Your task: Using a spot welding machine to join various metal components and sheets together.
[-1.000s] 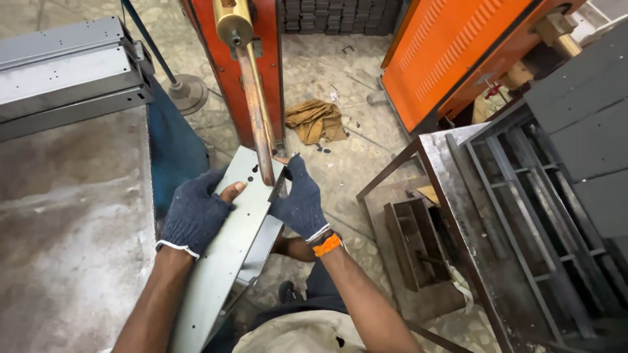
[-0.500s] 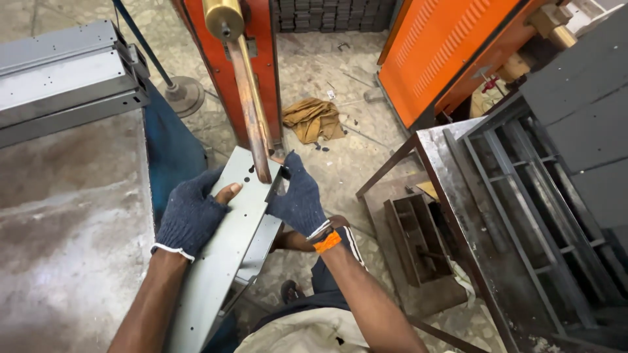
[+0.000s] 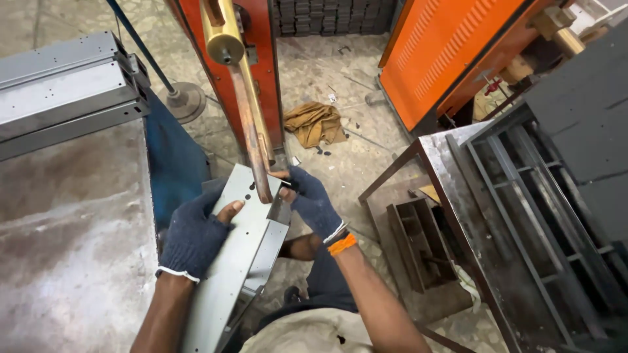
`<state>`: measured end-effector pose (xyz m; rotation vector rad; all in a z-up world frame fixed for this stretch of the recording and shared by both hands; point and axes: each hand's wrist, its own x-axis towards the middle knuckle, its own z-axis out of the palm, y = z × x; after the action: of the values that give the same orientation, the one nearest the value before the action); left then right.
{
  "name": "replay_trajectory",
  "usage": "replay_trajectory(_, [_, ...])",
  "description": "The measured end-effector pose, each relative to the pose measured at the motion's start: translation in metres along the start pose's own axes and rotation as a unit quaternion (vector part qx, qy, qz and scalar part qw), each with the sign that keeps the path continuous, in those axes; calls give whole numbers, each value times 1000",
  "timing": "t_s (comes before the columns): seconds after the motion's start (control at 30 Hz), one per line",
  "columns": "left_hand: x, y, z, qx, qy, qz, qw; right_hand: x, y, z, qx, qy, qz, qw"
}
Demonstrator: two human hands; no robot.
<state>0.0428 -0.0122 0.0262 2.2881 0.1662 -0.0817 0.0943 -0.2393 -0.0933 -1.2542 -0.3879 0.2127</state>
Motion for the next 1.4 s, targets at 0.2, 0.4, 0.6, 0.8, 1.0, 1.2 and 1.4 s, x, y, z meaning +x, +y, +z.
replay_trajectory(0.2, [-2, -4, 5, -16, 19, 9, 1000, 2, 22, 20, -30, 103, -36, 994])
replay_trajectory(0.4, [-3, 3, 1, -11, 4, -18, 1000, 1, 4, 40, -28, 145, -64, 987])
replay_trajectory(0.6, [-2, 1, 2, -11, -6, -25, 1000, 4, 12, 29, -49, 144, -84, 985])
replay_trajectory(0.8, [-1, -3, 2, -14, 7, -9, 1000, 6, 9, 25, -39, 124, -98, 987])
replay_trajectory(1.0, [0, -8, 3, -15, 10, 17, 1000, 7, 7, 25, -33, 135, -92, 986])
replay_trajectory(1.2, [-2, -8, 3, 1, 8, 6, 1000, 4, 8, 24, -37, 124, -59, 990])
replay_trajectory(1.4, [-4, -6, 5, -3, 22, 25, 999, 2, 33, 30, 8, 162, -43, 986])
